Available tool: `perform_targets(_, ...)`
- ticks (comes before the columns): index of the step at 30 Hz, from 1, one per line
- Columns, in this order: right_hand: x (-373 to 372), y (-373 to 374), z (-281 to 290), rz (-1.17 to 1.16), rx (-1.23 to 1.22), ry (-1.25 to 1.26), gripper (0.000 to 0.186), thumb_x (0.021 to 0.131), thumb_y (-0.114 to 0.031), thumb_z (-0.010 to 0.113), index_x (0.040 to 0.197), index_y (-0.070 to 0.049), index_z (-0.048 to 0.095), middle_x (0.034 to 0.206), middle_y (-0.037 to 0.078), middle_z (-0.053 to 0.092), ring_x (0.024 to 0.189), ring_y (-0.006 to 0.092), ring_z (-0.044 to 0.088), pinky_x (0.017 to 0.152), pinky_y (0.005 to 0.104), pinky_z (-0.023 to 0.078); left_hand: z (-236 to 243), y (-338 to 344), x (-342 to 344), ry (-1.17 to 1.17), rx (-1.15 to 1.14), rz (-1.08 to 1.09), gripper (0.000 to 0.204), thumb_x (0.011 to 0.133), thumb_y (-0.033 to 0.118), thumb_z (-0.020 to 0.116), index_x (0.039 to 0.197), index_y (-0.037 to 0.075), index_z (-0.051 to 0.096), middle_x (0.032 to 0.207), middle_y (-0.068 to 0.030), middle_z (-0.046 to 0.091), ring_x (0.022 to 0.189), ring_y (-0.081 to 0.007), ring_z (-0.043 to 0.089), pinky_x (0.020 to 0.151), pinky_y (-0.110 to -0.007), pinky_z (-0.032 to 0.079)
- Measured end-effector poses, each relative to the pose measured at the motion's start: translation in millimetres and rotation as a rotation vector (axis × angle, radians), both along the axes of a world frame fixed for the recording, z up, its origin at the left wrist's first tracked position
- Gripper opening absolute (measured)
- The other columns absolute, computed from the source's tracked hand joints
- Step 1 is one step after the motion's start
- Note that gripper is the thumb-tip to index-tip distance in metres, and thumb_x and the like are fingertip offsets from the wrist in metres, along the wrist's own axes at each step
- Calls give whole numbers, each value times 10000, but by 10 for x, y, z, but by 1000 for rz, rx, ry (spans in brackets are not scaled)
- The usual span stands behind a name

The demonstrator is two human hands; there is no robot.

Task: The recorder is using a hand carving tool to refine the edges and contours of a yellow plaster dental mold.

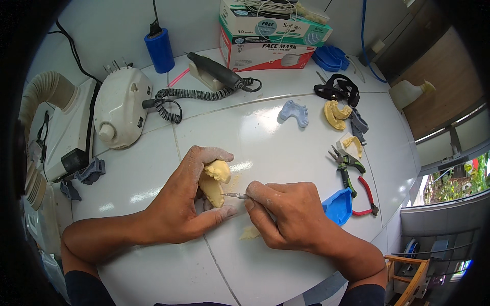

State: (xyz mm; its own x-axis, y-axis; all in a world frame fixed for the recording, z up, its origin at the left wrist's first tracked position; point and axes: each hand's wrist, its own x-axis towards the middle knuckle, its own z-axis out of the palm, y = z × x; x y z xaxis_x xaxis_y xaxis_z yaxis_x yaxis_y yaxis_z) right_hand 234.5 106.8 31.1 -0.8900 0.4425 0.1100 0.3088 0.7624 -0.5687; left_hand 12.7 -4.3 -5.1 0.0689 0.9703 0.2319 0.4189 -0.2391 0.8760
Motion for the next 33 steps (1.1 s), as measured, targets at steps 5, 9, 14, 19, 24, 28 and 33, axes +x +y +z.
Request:
perform_targets(5, 4, 27, 21, 20, 6, -18, 77, 914, -110, 684, 887, -67, 625, 654, 104, 635, 527, 339, 615, 502, 436, 469, 60, -11, -10, 15, -50, 11, 755, 892, 110, 846, 1542, 79, 462, 1274, -140, 503, 1098, -245, 574, 907, -355, 509)
perform_targets(9, -4, 37, 32, 34, 17, -39, 80, 911, -116, 681, 881, -70, 624, 656, 103, 638, 527, 336, 614, 499, 435, 467, 111, -27, 6, 47, -98, 16, 785, 892, 89, 826, 1582, 87, 453, 1274, -141, 516, 1074, -247, 584, 852, -341, 521)
perform_targets(14, 0, 54, 16, 63, 25, -44, 82, 905, -124, 681, 880, -72, 624, 653, 98, 638, 526, 333, 613, 495, 437, 462, 43, -2, -5, 27, -50, 0, 813, 879, 63, 818, 1600, 85, 443, 1271, -142, 530, 1011, -214, 591, 804, -315, 516)
perform_targets(19, -5, 40, 27, 60, 27, -37, 90, 909, -127, 679, 874, -70, 618, 648, 100, 633, 524, 337, 608, 495, 440, 461, 85, -11, -9, 5, -83, 2, 811, 872, 56, 831, 1589, 83, 451, 1267, -132, 545, 941, -173, 587, 764, -293, 510)
perform_targets(24, 3, 45, 0, 40, 24, -37, 105, 926, -130, 674, 874, -66, 609, 642, 110, 620, 532, 353, 613, 506, 447, 463, 44, 9, -7, -73, -94, 14, 806, 906, 120, 868, 1578, 51, 429, 1258, -112, 563, 926, -128, 559, 746, -276, 490)
perform_targets(28, -1, 39, 9, -16, 3, -44, 105, 962, -135, 652, 908, -61, 603, 646, 116, 611, 542, 361, 621, 524, 451, 469, 106, -5, -19, -49, -163, 9, 843, 926, 125, 862, 1602, 33, 366, 1303, -130, 544, 1021, -139, 582, 836, -291, 541)
perform_targets(33, 5, 25, -4, -37, -31, 13, 99, 996, -135, 625, 933, -61, 606, 668, 117, 620, 562, 354, 635, 542, 452, 478, -55, 25, -29, -214, -132, 3, 857, 948, 56, 826, 1602, 23, 273, 1383, -151, 451, 1224, -176, 567, 1080, -326, 552)
